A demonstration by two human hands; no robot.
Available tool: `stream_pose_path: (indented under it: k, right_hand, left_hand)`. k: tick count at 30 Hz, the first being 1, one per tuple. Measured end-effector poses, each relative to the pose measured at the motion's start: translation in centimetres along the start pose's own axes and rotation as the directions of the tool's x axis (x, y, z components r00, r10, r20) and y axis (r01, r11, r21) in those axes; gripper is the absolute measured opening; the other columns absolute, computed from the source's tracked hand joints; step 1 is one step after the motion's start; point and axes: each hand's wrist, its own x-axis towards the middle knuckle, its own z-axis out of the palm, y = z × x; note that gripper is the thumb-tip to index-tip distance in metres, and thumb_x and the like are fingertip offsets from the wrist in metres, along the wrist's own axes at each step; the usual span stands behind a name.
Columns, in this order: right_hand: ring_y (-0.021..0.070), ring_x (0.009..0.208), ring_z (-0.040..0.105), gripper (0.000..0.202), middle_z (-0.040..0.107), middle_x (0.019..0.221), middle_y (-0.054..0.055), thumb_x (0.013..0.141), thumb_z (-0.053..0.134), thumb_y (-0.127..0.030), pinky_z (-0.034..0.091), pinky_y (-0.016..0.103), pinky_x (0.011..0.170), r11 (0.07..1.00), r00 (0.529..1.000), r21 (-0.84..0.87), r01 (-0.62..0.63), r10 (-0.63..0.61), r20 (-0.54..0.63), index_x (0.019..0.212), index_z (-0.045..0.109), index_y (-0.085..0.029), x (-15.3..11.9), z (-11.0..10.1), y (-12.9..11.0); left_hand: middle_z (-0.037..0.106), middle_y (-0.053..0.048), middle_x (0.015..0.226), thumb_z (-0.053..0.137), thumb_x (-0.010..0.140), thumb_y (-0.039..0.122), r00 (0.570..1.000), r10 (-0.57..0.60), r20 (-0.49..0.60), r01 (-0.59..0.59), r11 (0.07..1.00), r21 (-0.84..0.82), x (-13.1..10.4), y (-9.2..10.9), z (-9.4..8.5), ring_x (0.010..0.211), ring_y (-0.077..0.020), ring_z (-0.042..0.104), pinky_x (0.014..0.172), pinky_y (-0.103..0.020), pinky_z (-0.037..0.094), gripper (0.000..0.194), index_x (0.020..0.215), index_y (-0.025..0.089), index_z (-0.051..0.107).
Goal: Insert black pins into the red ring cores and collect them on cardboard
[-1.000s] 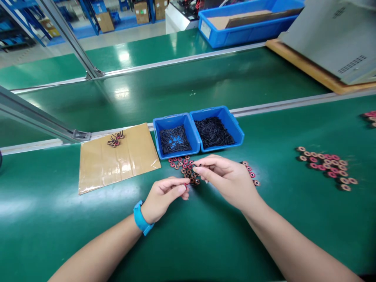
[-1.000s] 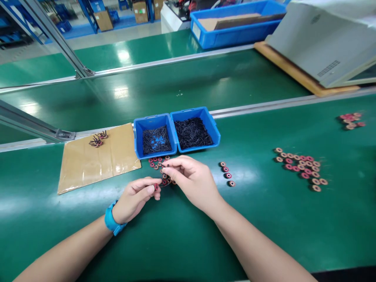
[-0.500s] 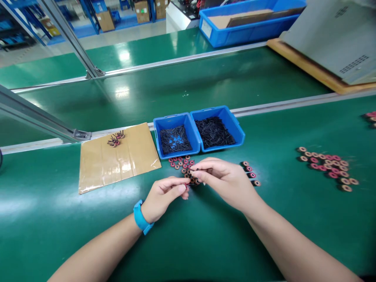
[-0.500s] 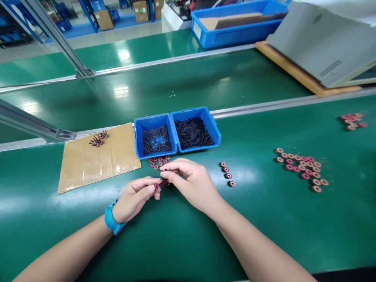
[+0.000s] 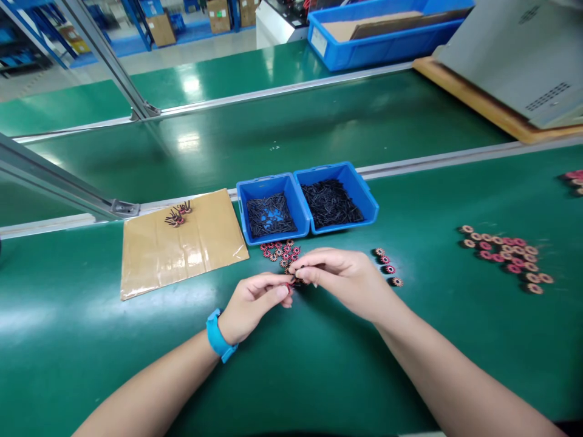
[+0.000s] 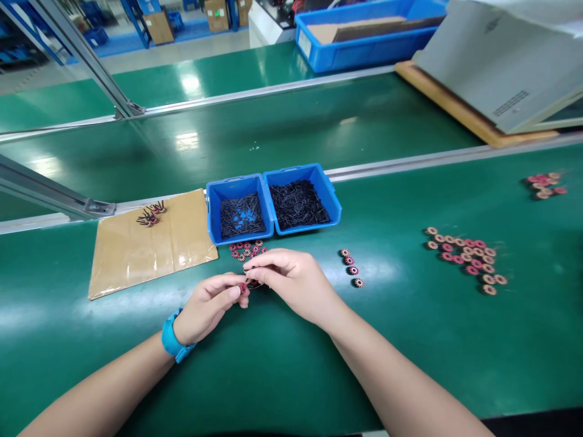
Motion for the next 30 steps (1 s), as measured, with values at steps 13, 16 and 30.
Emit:
stream_pose_path:
  k: [13, 16, 30]
  right_hand:
    - [0.0117, 0.057, 0.060, 0.007, 0.069, 0.069, 0.002, 0.066, 0.067, -0.024, 0.051, 0.025, 0.056, 0.999, 1.000, 0.037, -0.026, 0.025, 0.009, 0.070, 0.071, -0.019, 0.19, -0.21, -0.32]
    - [0.0105, 0.057, 0.058, 0.006, 0.067, 0.069, 0.001, 0.068, 0.066, -0.022, 0.050, 0.024, 0.056, 1.000, 1.000, 0.026, -0.009, 0.009, 0.011, 0.071, 0.071, -0.018, 0.20, -0.24, -0.33]
    - [0.0084, 0.054, 0.053, 0.007, 0.064, 0.066, 0.000, 0.069, 0.066, -0.023, 0.047, 0.022, 0.053, 1.000, 1.000, 0.022, -0.004, 0.004, 0.005, 0.071, 0.069, -0.018, 0.20, -0.34, -0.22]
  left_hand:
    - [0.068, -0.003, 0.076, 0.070, 0.071, 0.036, 1.000, -0.022, -0.005, 0.022, 1.000, -0.006, -0.07, 0.09, -0.04, 0.067, -0.0127, 0.059, 0.070, -0.031, 0.047, 0.027, 0.092, 0.019, 0.071]
    - [0.067, -0.002, 0.075, 0.070, 0.071, 0.035, 1.000, -0.015, 0.002, 0.015, 1.000, -0.018, -0.08, 0.14, 0.01, 0.066, -0.0119, 0.059, 0.070, -0.030, 0.046, 0.026, 0.092, 0.020, 0.072]
    - [0.068, -0.002, 0.075, 0.070, 0.071, 0.034, 1.000, -0.027, -0.008, 0.027, 0.999, -0.034, -0.13, -0.03, -0.12, 0.066, -0.0119, 0.060, 0.069, -0.029, 0.046, 0.023, 0.091, 0.022, 0.072]
